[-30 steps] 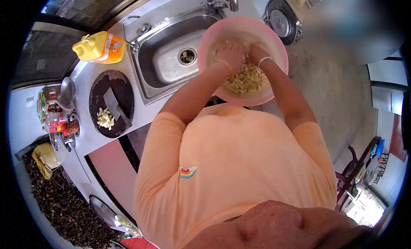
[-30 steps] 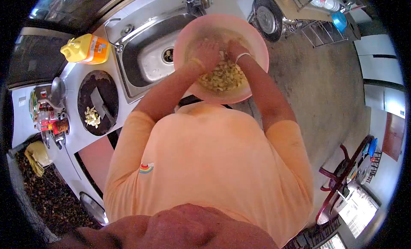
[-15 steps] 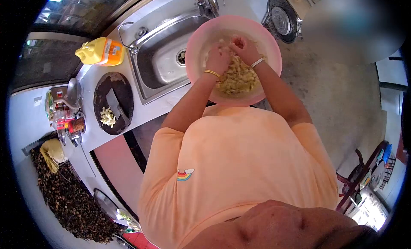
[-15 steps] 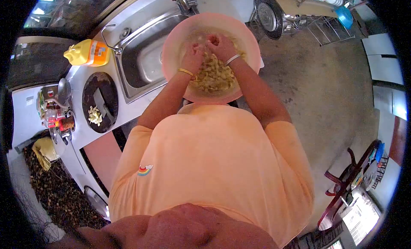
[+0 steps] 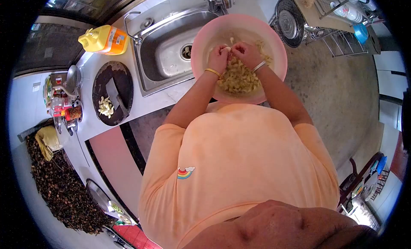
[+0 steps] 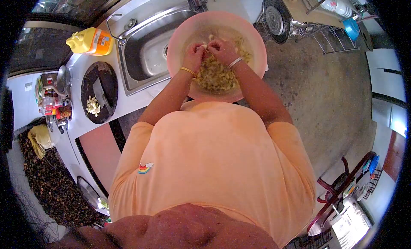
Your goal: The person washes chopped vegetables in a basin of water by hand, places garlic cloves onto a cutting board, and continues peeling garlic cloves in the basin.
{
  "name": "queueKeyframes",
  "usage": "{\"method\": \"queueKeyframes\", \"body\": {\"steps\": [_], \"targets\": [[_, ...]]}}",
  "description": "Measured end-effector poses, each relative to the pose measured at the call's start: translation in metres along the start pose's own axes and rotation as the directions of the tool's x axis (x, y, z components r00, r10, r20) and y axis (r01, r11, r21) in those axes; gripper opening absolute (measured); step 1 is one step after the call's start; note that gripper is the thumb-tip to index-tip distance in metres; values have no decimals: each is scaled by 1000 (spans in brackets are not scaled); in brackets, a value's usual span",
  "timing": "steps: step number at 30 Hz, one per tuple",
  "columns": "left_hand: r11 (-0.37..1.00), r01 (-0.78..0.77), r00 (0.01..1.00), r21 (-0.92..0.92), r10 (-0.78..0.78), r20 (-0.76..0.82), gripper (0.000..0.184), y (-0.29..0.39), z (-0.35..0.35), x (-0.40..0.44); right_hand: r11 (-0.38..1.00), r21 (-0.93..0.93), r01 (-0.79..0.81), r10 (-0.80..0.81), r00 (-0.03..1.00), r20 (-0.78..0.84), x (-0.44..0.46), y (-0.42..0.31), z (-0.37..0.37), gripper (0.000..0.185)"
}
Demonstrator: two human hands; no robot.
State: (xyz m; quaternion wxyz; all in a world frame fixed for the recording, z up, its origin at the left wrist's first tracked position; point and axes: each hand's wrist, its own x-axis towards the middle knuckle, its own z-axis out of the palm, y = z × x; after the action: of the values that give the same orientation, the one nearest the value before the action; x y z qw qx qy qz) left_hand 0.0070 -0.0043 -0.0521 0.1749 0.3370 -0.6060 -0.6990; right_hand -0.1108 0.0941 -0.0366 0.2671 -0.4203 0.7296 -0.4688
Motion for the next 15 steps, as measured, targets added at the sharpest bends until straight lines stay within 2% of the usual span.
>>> {"method": "queueKeyframes", "body": {"steps": [4, 6, 8, 11, 12, 15], "targets": [[997, 17, 1000, 78, -18, 10, 22, 10, 3, -3, 998, 25, -52, 52, 999, 10, 0, 10, 2, 23], [992, 3, 1000, 125, -6, 23, 21, 8, 1, -1, 993, -119, -13, 12, 1000, -10, 2, 16, 0, 24], [998, 16, 995, 58, -22, 97, 20, 6, -2, 1, 991, -132, -4, 2, 1000, -16, 1, 20, 1, 24], [999, 37, 998, -31, -36, 56, 20, 5, 1, 1, 986, -158, 55, -57, 998, -6, -1, 16, 4, 24], [999, 38, 998, -28, -37, 57, 20, 4, 1, 0, 980, -171, 103, -103, 995, 8, -2, 13, 5, 24], [999, 29, 999, 14, -29, 20, 21, 3, 3, -3, 967, -230, 110, -115, 993, -9, -4, 8, 5, 30]]}}
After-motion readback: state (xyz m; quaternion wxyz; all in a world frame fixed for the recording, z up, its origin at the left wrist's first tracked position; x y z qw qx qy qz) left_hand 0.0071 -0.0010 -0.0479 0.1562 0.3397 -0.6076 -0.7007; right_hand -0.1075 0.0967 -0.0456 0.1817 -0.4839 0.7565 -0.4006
